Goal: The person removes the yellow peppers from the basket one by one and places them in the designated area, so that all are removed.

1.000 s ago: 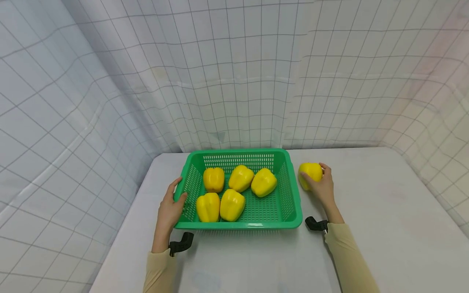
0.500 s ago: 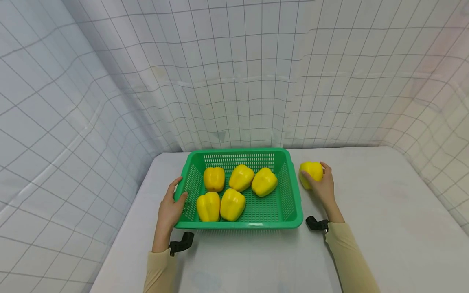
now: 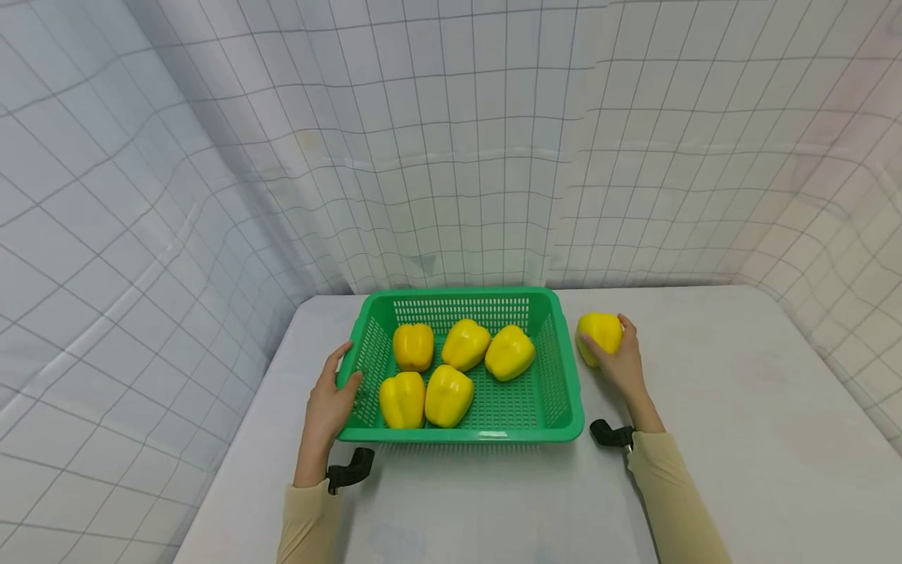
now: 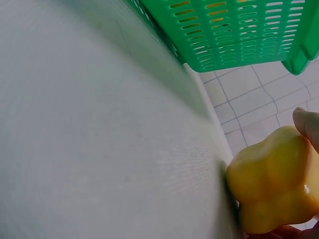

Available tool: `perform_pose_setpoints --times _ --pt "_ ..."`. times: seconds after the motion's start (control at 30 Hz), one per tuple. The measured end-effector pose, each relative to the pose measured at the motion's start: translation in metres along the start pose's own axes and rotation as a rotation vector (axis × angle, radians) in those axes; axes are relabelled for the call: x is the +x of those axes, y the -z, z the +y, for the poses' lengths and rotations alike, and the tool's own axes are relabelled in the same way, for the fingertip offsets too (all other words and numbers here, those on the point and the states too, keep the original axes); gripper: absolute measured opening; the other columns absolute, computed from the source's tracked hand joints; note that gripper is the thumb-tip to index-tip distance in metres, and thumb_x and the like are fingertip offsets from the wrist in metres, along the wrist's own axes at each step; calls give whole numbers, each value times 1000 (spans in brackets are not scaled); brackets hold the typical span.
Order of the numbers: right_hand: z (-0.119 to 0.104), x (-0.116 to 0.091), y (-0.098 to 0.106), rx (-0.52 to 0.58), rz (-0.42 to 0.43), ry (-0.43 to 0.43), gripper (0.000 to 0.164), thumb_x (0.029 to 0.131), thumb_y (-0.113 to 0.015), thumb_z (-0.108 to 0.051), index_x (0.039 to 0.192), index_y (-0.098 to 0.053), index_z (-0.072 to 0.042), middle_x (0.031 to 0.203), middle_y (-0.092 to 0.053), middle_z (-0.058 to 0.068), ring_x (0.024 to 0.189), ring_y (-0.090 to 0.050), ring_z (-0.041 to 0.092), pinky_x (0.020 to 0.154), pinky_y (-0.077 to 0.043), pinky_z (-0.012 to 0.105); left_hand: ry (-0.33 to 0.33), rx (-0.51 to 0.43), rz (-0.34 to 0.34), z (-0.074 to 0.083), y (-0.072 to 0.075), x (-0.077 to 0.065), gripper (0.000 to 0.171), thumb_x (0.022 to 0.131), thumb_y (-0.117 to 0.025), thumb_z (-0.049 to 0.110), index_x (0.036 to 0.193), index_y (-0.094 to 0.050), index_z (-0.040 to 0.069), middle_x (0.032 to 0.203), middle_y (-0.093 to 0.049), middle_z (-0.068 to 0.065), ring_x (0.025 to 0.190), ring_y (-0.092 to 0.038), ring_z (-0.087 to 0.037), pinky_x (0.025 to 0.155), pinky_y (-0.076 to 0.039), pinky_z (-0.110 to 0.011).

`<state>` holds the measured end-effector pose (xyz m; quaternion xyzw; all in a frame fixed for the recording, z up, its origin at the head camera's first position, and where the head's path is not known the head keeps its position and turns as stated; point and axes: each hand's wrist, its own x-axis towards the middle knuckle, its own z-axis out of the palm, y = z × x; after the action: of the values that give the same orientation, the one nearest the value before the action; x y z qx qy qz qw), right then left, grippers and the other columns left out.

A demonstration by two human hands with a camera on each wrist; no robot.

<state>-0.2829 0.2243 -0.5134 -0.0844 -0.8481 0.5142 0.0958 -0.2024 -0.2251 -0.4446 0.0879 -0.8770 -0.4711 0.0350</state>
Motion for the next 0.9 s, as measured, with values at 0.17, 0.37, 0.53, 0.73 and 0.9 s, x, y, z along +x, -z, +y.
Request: perform_pose_setpoints --times 0.17,0.37,0.53,0.73,0.9 --pt "-1 -1 0 -5 -11 -11 94 88 -63 -43 151 -6 -4 147 -21 29 128 -31 43 100 -27 56 1 3 6 1 0 -1 52 100 -49 23 148 -31 25 121 -56 -26 76 -59 -29 56 -46 -34" --pt "0 -1 2 -1 -7 -10 97 87 -64 -46 151 -4 -5 145 -23 30 125 -34 41 99 -29 54 -14 6 13 2 0 -1 52 100 -50 21 148 -32 23 120 -56 -27 78 -60 -30 56 -46 -34" --pt "-3 -3 5 14 14 -1 95 87 -65 -45 151 -7 -4 138 -29 31 120 -36 42 96 -31 53 -18 2 17 2 -1 -1 52 100 -50 21 148 -32 22 119 -57 -26 78 -60 -30 56 -45 -33" --pt "-13 -6 11 44 77 45 90 86 -68 -42 150 -16 -3 138 -31 29 124 -33 43 100 -29 54 -7 -9 12 3 0 -2 52 100 -50 22 148 -32 23 119 -57 -26 77 -60 -29 57 -45 -33" --pt "-29 -10 16 93 191 149 79 86 -70 -34 144 -30 2 136 -36 28 126 -31 43 98 -30 55 -7 0 11 3 0 -2 52 100 -49 22 148 -32 23 121 -56 -26 80 -59 -30 58 -45 -33"
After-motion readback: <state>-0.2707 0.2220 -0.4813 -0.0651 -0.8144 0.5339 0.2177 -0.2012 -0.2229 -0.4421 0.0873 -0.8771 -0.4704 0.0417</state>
